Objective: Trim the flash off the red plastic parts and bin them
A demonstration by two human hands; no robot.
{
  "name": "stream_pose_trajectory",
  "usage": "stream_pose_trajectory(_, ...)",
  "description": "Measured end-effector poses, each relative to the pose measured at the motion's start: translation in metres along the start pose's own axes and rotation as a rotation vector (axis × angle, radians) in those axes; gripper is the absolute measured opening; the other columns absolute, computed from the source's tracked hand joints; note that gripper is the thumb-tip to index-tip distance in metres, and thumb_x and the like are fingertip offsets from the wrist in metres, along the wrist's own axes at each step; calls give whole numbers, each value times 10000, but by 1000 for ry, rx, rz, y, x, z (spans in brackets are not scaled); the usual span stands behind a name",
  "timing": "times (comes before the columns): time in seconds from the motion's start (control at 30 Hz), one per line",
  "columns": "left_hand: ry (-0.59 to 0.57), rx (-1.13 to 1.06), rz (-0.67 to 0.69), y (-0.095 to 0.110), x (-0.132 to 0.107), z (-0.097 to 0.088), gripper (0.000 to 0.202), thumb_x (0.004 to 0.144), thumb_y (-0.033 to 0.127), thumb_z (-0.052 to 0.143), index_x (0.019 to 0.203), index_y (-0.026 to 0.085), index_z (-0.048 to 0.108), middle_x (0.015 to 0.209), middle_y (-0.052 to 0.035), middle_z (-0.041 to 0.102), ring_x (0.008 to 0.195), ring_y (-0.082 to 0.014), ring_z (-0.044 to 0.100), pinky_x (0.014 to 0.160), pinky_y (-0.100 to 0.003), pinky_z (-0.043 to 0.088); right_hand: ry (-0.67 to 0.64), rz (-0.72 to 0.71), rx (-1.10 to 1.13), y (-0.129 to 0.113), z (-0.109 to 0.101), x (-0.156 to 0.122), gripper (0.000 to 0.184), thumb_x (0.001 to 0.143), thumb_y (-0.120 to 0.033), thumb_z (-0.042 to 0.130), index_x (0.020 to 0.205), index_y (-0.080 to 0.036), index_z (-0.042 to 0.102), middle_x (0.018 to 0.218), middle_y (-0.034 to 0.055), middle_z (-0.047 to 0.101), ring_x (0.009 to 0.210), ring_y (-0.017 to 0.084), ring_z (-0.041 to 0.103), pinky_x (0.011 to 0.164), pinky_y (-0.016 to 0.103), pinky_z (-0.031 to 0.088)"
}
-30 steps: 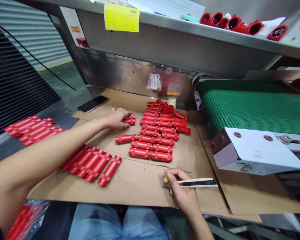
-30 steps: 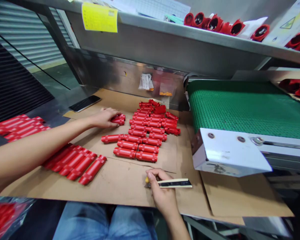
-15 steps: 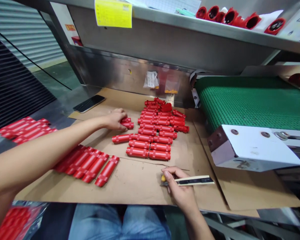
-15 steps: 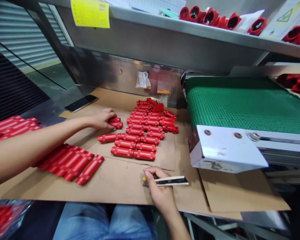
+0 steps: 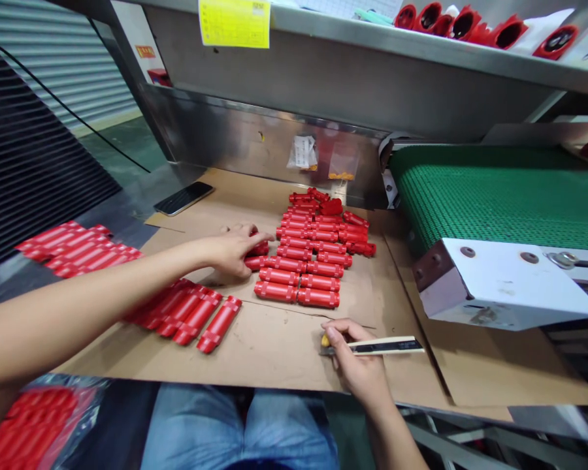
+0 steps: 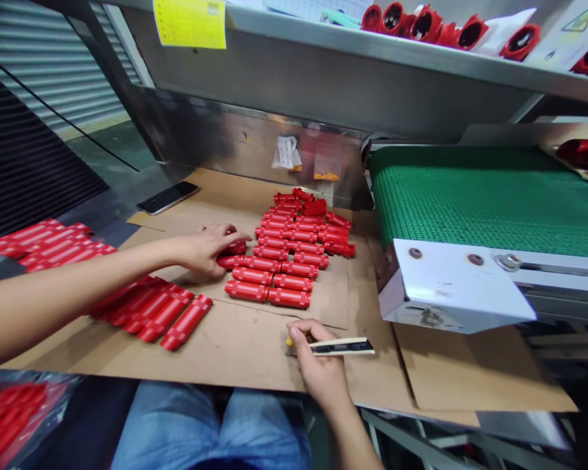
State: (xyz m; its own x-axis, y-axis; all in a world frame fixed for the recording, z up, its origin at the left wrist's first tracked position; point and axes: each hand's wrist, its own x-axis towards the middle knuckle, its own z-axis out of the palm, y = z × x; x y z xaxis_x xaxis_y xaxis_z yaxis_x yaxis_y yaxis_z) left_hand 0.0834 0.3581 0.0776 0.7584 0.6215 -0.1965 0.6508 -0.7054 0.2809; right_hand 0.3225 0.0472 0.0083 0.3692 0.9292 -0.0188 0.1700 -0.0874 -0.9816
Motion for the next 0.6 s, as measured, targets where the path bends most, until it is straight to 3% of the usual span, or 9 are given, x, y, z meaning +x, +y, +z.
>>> stream_pose_trajectory(0.1, 28, -80, -8, 7, 8, 4, 715, 576, 365, 818, 1287, 302, 763, 1294, -159, 648, 1227, -460, 610, 1059, -562, 476, 7, 3, 9, 1, 0, 0, 423, 1006, -605, 709, 980, -196, 813, 635, -1, 640, 484, 123, 521, 436, 225, 392)
stream_pose_trajectory(0.2, 90, -223, -2, 2, 10, -6, 640, 535, 356, 823, 1165, 260, 768, 1211, -130, 655, 1119, -399, 646, 1023, -508, 517, 8, 9, 33, -1, 1, 0, 434, 996, -614, 717, 979, -191, 809, 642, -4, 641, 481, 118, 518, 435, 223, 389)
stream_pose_trajectory(0.3, 191, -429, -6, -6, -12, -22, 737, 655, 479, 763, 1332, 207, 659, 1262, -146, 664, 1087, -357, 669, 977, -493, 563, 22, 7, 53, -3, 3, 2, 447, 983, -629, 726, 973, -189, 808, 636, -9, 637, 476, 116, 515, 430, 223, 380)
stream_pose_trajectory(0.4, 305, -686, -23, 0, -70, -21, 767, 918, 679, 417, 1515, 204, 493, 1331, -168, 689, 1098, -357, 701, 891, -505, 609, 18, -1, 52, -6, 3, 2, 454, 976, -633, 734, 966, -185, 812, 601, -17, 615, 471, 116, 509, 432, 225, 378)
stream_pose_trajectory(0.43, 340, -813, -36, 7, -94, -12, 799, 940, 727, 317, 1518, 207, 501, 1286, -165, 719, 1085, -371, 714, 868, -523, 618, 16, 0, 54, -5, 2, 2, 458, 972, -635, 739, 970, -183, 813, 596, -19, 611, 466, 115, 502, 430, 225, 376)
stream_pose_trajectory(0.47, 387, -1088, -69, 16, -120, 0, 838, 905, 778, 358, 1490, 211, 555, 1185, -162, 756, 1071, -409, 723, 852, -559, 615, 16, 4, 57, -5, 2, 2, 463, 967, -638, 744, 979, -181, 815, 592, -20, 610, 459, 113, 496, 426, 225, 375)
stream_pose_trajectory(0.53, 442, -1555, -134, 40, -166, 35, 860, 808, 823, 479, 1462, 282, 615, 1033, -127, 783, 1039, -455, 741, 805, -604, 616, 24, 12, 57, -1, 0, 1, 473, 964, -641, 751, 1010, -175, 818, 575, -26, 600, 442, 110, 481, 416, 224, 370)
stream_pose_trajectory(0.6, 467, -1817, -174, 67, -201, 75, 859, 749, 846, 494, 1428, 348, 661, 1020, -115, 794, 1023, -475, 748, 741, -616, 616, 37, 8, 45, 2, -1, 1, 468, 966, -630, 760, 1041, -172, 823, 548, -33, 589, 429, 107, 473, 409, 220, 362)
